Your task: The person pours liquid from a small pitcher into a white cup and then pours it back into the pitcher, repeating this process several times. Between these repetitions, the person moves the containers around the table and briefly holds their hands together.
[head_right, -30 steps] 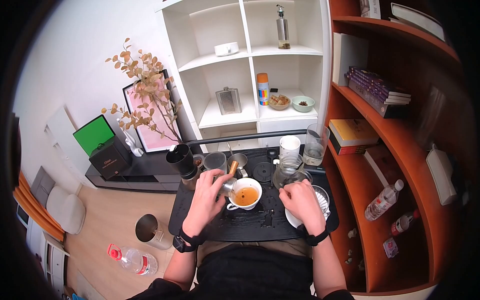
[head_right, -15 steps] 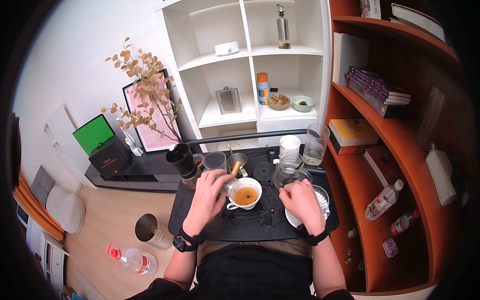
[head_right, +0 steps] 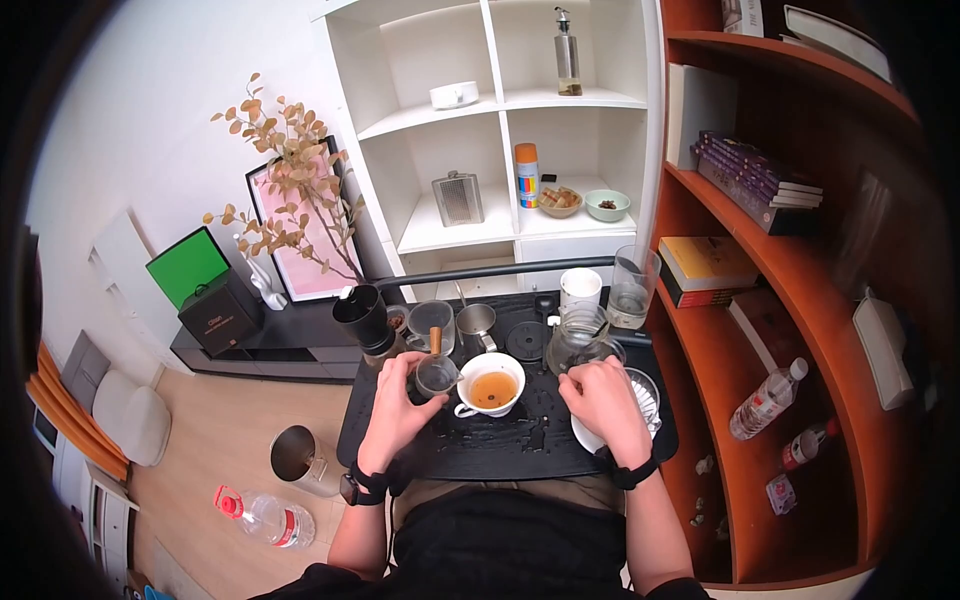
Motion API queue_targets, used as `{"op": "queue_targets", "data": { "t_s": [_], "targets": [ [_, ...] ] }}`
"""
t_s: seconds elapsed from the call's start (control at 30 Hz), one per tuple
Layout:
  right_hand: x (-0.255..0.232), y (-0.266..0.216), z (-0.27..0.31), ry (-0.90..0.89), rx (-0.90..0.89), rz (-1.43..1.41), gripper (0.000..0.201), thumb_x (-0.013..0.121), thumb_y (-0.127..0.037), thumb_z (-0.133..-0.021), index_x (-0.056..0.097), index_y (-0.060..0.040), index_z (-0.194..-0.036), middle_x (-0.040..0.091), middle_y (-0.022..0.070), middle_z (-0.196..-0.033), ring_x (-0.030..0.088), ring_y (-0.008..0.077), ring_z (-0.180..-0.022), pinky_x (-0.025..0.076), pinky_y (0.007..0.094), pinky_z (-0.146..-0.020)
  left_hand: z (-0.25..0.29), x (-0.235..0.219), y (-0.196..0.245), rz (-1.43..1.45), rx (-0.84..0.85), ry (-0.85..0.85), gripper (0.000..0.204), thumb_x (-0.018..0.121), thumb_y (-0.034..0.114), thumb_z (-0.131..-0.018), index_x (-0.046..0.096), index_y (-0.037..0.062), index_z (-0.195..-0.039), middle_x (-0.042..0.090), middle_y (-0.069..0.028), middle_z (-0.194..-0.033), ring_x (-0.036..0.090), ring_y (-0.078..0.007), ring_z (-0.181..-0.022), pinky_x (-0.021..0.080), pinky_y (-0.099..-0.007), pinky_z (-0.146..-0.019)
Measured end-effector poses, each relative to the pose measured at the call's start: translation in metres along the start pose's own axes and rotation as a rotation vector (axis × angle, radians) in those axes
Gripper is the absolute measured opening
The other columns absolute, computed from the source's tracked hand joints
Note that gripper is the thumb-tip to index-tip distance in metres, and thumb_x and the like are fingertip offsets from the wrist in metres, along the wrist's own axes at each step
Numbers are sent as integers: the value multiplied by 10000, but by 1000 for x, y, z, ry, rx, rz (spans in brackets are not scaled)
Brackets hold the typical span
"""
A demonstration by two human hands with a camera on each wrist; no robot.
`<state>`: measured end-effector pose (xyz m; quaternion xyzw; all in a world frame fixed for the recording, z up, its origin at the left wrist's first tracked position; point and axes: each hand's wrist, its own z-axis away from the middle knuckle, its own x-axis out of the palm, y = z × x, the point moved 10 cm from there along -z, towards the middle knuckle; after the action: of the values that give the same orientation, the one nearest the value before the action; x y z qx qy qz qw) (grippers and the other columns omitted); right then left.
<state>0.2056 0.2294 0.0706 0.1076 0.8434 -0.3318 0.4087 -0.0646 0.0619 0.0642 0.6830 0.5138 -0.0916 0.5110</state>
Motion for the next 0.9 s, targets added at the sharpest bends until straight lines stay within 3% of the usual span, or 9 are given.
{"op": "queue_targets", "data": {
  "t_s": [0.13, 0.2, 0.4, 0.53, 0.6, 0.63, 0.73, 0.9],
  "targets": [
    [4, 4, -1, -22, 16, -3, 354, 727, -233, -1036, 765, 50, -828, 754, 256, -852, 706, 452, -859, 512, 502, -922, 6, 3, -18, 77, -45, -10, 682, 976, 134, -839, 638, 52, -1425, 691, -161, -1367, 690, -363, -1293, 560, -471, -1125],
    [2, 3, -1, -18, 13, -3, 355, 727, -234, -1037, 765, 51, -828, 754, 256, -851, 705, 453, -858, 512, 502, -923, 8, 8, -25, 136, -75, -42, 668, 961, 133, -840, 617, 15, -1400, 702, -208, -1317, 710, -433, -1257, 575, -511, -1095],
    [2, 3, -1, -26, 23, -8, 356, 724, -236, -1040, 766, 50, -832, 753, 256, -852, 699, 458, -857, 513, 503, -922, 11, 5, -38, 36, -77, -15, 654, 955, 135, -841, 616, 6, -1385, 700, -227, -1306, 712, -458, -1264, 578, -507, -1086],
    [1, 2, -1, -17, 17, -10, 355, 721, -236, -1041, 769, 52, -838, 753, 258, -853, 698, 460, -858, 514, 505, -923, 11, 7, -43, 25, -100, -28, 641, 961, 144, -840, 629, 2, -1370, 704, -224, -1285, 715, -456, -1247, 579, -510, -1075],
    [1, 2, -1, -22, 21, -6, 355, 720, -235, -1041, 769, 53, -840, 753, 258, -854, 699, 460, -859, 515, 505, -925, 11, 9, -48, 16, -129, -35, 617, 981, 160, -830, 665, 20, -1342, 713, -163, -1258, 728, -376, -1219, 583, -468, -1080],
    [1, 2, 0, -25, 24, -2, 355, 719, -234, -1041, 770, 54, -841, 753, 258, -854, 700, 460, -861, 515, 505, -926, 12, 10, -48, 17, -129, -36, 617, 981, 160, -830, 665, 20, -1342, 713, -163, -1258, 728, -376, -1219, 583, -468, -1080],
    [2, 3, -1, -25, 19, -13, 351, 720, -232, -1039, 769, 55, -843, 754, 258, -854, 703, 459, -864, 515, 504, -928, 12, 13, -51, 6, -124, -49, 627, 981, 164, -831, 655, 2, -1341, 714, -217, -1261, 726, -450, -1202, 579, -513, -1051],
    [3, 3, -1, -34, 25, -13, 351, 720, -229, -1038, 769, 57, -841, 756, 258, -855, 706, 456, -865, 514, 504, -928, 16, 14, -48, -85, -95, -71, 786, 991, 192, -827, 623, 3, -1496, 715, -200, -1329, 662, -424, -1336, 495, -500, -1162]
  ]
}}
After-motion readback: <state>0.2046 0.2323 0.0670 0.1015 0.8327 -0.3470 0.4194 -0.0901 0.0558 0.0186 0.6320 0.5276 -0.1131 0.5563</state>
